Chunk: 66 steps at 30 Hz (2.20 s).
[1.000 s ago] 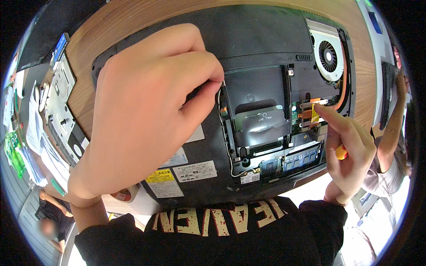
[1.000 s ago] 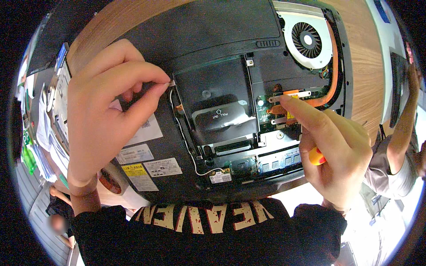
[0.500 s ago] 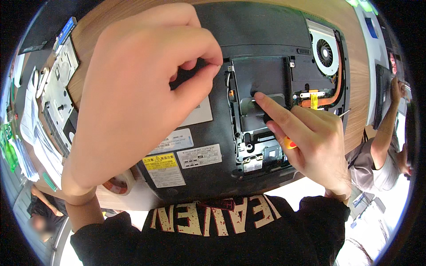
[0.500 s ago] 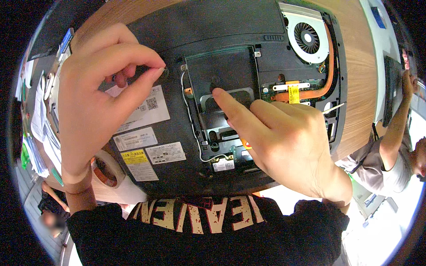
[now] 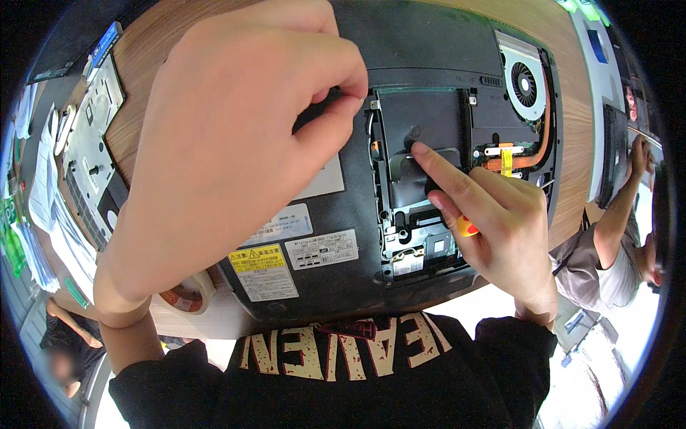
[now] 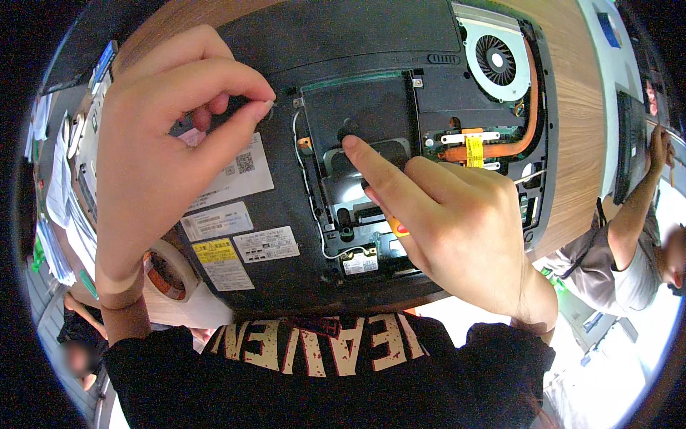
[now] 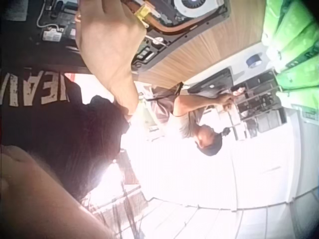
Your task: The person repairs a laptop by removing the internal battery, disconnecting the fan assembly with a screwdriver, and unscrewing the motherboard screws.
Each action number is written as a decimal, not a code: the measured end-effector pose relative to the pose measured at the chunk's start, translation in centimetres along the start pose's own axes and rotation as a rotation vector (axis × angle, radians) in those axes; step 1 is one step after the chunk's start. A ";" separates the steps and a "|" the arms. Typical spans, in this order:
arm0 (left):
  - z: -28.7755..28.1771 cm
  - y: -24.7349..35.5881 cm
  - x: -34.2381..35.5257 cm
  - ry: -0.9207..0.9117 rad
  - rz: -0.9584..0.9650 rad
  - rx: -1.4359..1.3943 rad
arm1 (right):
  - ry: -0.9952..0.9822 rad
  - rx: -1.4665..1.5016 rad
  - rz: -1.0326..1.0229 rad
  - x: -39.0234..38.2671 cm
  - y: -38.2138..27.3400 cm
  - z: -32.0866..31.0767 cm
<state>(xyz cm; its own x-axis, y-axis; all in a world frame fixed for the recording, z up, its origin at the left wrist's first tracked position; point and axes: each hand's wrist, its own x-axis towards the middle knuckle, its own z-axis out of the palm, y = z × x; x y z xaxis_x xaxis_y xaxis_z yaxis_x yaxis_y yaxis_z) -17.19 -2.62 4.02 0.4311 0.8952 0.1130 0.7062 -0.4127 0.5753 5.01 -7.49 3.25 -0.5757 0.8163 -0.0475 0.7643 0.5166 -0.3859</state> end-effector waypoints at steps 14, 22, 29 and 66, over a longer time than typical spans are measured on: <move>0.3 0.3 0.6 -0.034 0.068 0.020 | -0.020 0.032 0.000 -0.4 0.1 -0.3; 0.7 0.6 0.6 -0.025 0.054 0.022 | -0.021 0.038 -0.001 -0.3 0.2 -0.2; 0.8 0.7 0.8 -0.039 0.079 0.045 | -0.004 0.035 -0.028 -0.4 0.5 -0.1; 0.9 -0.5 1.3 -0.141 0.204 0.148 | 0.278 0.188 -0.031 -2.8 0.5 0.1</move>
<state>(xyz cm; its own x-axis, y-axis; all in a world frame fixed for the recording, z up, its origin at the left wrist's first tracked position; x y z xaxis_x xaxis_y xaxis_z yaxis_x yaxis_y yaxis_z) -16.49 -1.45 3.20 0.6391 0.7633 0.0944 0.6669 -0.6111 0.4264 6.97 -9.57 3.15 -0.4766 0.8537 0.2099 0.6662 0.5065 -0.5473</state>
